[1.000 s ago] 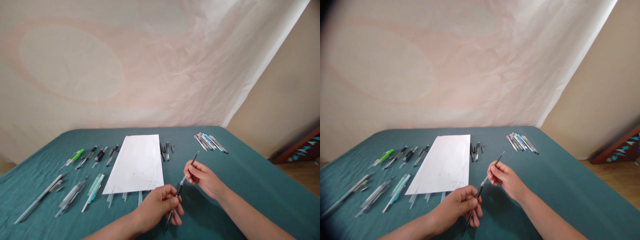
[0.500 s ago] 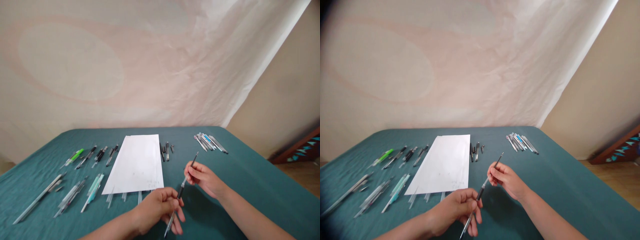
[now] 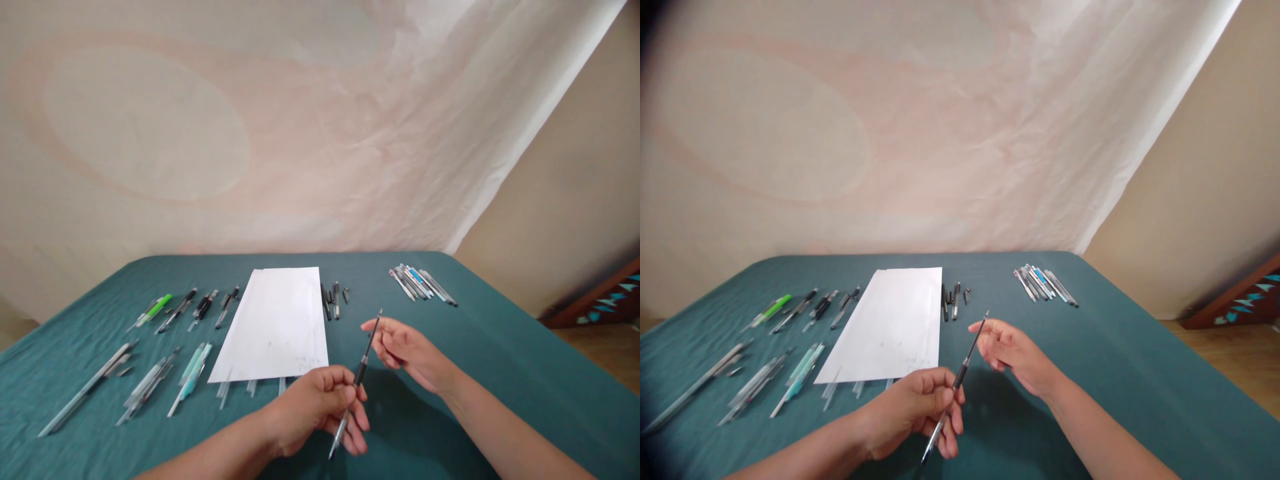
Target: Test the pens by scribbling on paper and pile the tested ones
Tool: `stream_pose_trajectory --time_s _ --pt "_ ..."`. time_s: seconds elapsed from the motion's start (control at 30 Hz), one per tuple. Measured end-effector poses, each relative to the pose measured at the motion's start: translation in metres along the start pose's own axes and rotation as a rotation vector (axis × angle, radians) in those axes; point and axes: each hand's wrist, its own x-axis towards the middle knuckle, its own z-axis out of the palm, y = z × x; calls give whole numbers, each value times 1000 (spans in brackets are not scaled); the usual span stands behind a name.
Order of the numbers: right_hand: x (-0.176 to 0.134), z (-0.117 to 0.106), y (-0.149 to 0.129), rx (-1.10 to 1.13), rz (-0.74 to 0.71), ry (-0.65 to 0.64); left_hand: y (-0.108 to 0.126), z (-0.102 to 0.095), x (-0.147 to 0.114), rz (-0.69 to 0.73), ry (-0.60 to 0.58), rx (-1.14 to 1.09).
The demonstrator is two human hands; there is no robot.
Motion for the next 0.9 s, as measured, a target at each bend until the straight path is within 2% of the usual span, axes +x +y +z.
stream_pose_trajectory --time_s 0.07,0.17,0.23,0.33,0.47,0.63,0.73,0.9 --pt "3 -11 -2 37 -64 169 2 1 0 45 22 -8" --pt "7 -32 -1 19 -123 400 6 3 -1 225 91 25" --pt "10 -45 3 -68 -128 496 9 3 -1 327 124 88" --pt "12 -57 13 -261 -99 579 12 1 -2 387 142 153" --pt "12 -58 24 -526 -80 531 12 -3 0 397 175 164" --pt "24 -56 25 -845 -78 430 7 -6 3 295 180 99" --pt "51 -61 23 -1135 -149 348 3 -7 5 258 172 72" --pt "118 -68 21 -1291 -176 314 2 -9 7 243 190 50"
